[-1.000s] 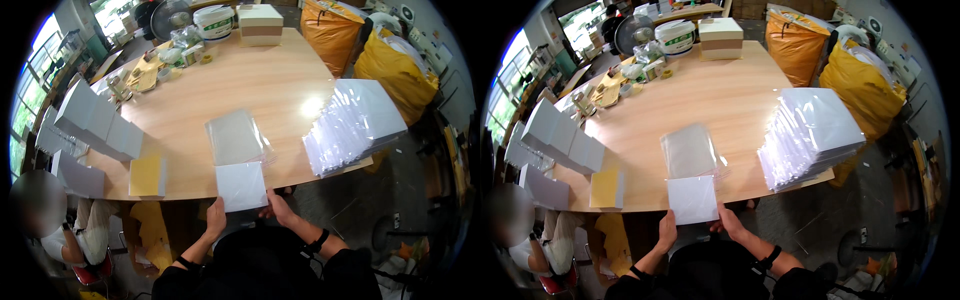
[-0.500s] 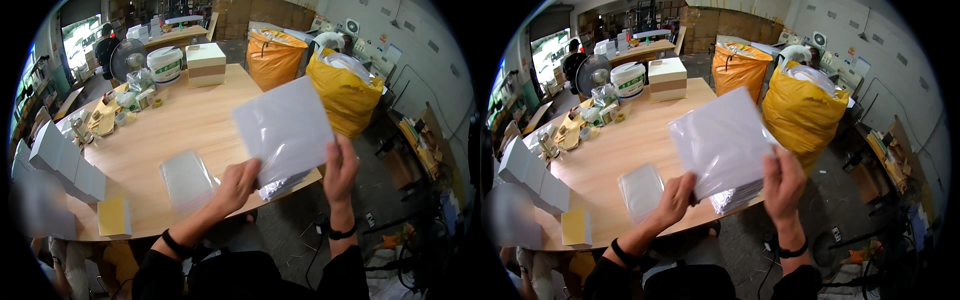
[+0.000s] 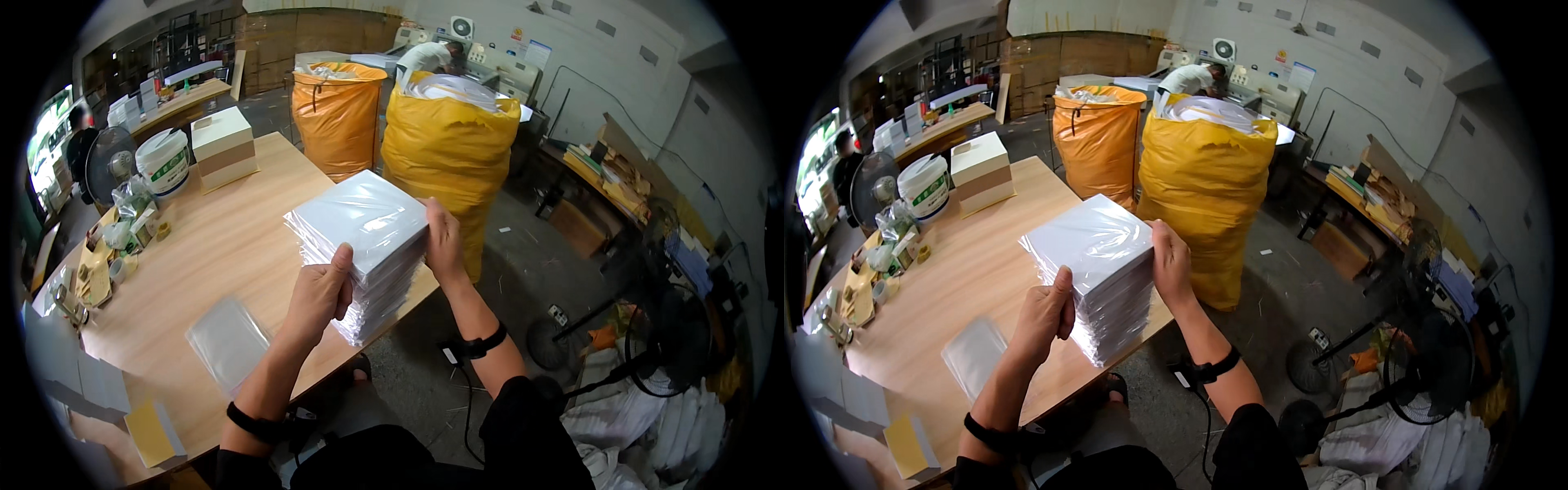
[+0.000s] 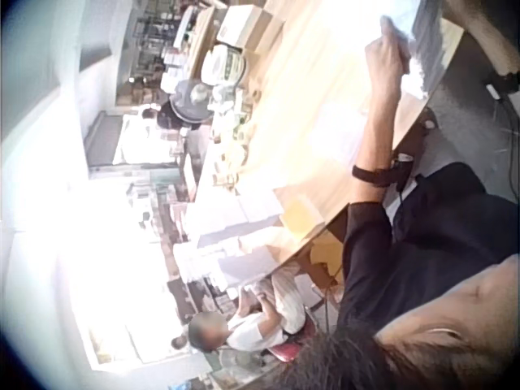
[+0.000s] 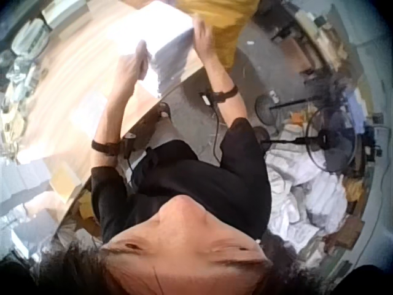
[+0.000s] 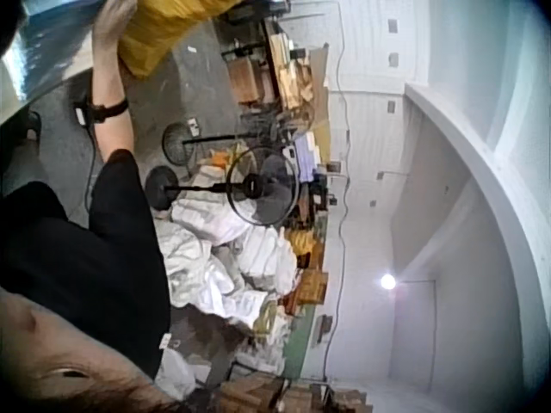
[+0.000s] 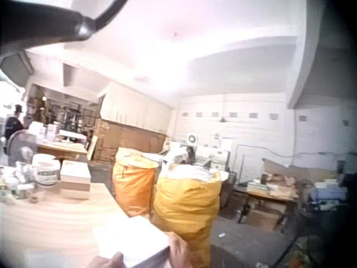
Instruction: The person repeatedly picks a white rectangular item and a clear plastic sleeve from a table, inserts the item into the sleeve, and places the packaged unit into a growing stack. The person handles items one at a time and maintains a consistent workflow throughout the clip.
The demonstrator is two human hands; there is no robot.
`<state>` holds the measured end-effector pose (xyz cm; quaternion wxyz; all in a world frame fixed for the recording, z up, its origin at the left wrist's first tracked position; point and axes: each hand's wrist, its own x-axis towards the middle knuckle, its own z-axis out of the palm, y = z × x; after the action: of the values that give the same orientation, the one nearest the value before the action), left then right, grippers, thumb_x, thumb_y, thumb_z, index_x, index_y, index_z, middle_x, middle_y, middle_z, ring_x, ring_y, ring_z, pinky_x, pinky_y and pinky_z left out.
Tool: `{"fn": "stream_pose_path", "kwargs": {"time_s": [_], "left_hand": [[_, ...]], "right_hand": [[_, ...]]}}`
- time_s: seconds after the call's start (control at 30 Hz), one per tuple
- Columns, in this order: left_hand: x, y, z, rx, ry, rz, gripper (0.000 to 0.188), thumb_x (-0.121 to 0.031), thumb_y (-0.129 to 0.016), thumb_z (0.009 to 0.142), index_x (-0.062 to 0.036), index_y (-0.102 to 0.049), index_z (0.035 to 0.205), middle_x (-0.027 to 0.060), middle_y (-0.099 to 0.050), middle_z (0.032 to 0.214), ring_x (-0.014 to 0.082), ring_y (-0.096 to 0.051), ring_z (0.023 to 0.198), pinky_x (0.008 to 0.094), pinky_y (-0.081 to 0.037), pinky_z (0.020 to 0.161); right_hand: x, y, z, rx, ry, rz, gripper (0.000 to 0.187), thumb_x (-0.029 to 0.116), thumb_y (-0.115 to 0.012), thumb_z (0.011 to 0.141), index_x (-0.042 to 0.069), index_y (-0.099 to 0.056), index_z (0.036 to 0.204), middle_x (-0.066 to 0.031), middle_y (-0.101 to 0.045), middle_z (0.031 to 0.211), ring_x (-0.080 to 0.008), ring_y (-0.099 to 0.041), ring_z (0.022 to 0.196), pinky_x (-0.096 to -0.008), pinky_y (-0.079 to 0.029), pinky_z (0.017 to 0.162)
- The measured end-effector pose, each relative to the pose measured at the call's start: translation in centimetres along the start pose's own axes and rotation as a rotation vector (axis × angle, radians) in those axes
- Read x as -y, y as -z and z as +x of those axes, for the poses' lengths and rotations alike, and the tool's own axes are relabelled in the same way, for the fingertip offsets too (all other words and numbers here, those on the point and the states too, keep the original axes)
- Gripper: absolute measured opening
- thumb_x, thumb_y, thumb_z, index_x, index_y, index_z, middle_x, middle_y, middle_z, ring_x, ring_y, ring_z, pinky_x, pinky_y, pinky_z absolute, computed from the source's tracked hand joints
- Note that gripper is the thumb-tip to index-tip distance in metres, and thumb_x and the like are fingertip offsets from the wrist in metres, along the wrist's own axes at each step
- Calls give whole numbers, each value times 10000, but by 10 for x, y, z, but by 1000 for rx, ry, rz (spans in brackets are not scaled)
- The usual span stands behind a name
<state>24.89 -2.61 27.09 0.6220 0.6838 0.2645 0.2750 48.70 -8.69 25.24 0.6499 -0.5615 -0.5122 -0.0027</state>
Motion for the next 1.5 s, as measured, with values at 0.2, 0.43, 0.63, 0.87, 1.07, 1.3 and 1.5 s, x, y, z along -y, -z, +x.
{"fn": "stream_pose_path", "kwargs": {"time_s": [0.2,0.43,0.63,0.87,1.07,1.3,1.5], "left_hand": [[39,23,-18,172,-95,17,681,-494,-357,1079,-12,-601,665,62,-593,598,124,-559,571,267,-446,578],[134,160,-139,-16,163,156,387,-309,-487,1061,35,-651,989,75,-679,850,144,-649,809,292,-524,765],[193,277,-325,-1069,187,200,278,-142,-610,976,32,-580,1190,84,-669,937,143,-640,834,275,-515,760],[194,288,-400,-1039,373,1514,498,-389,-778,807,-25,-639,1117,139,-643,1083,319,-607,1012,422,-466,902],[193,269,-374,-954,553,1566,559,-472,-786,763,-64,-653,1121,144,-625,1146,356,-598,1048,475,-449,925],[206,304,-397,-1247,443,995,306,-301,-702,902,2,-694,943,89,-651,790,263,-639,740,368,-508,714],[279,348,-522,-1865,202,411,234,-196,-590,975,23,-653,922,60,-666,784,159,-588,613,333,-461,558]], "right_hand": [[6,0,0,-11,-95,75,550,399,-352,1091,-65,-644,1132,-138,-679,1037,-210,-606,979,-318,-457,886],[-90,37,-67,-285,-323,152,344,320,-488,1055,31,-671,1092,-63,-675,996,-162,-648,904,-312,-512,847],[-107,57,-226,-67,-364,-326,348,197,-501,1059,2,-592,786,-19,-531,641,-101,-519,622,-287,-442,591],[-52,-62,-249,481,-189,-178,285,57,-583,960,-6,-514,691,-99,-551,620,-200,-554,552,-326,-421,516],[-3,-144,-226,724,92,-37,211,78,-653,871,21,-580,682,-130,-529,617,-315,-541,560,-399,-411,537],[3,-184,-243,820,86,111,231,98,-687,846,29,-596,645,-125,-570,608,-323,-558,564,-406,-418,533],[-2,-184,-247,847,67,29,210,101,-661,856,12,-620,671,-133,-585,616,-323,-580,573,-400,-438,555]]}}
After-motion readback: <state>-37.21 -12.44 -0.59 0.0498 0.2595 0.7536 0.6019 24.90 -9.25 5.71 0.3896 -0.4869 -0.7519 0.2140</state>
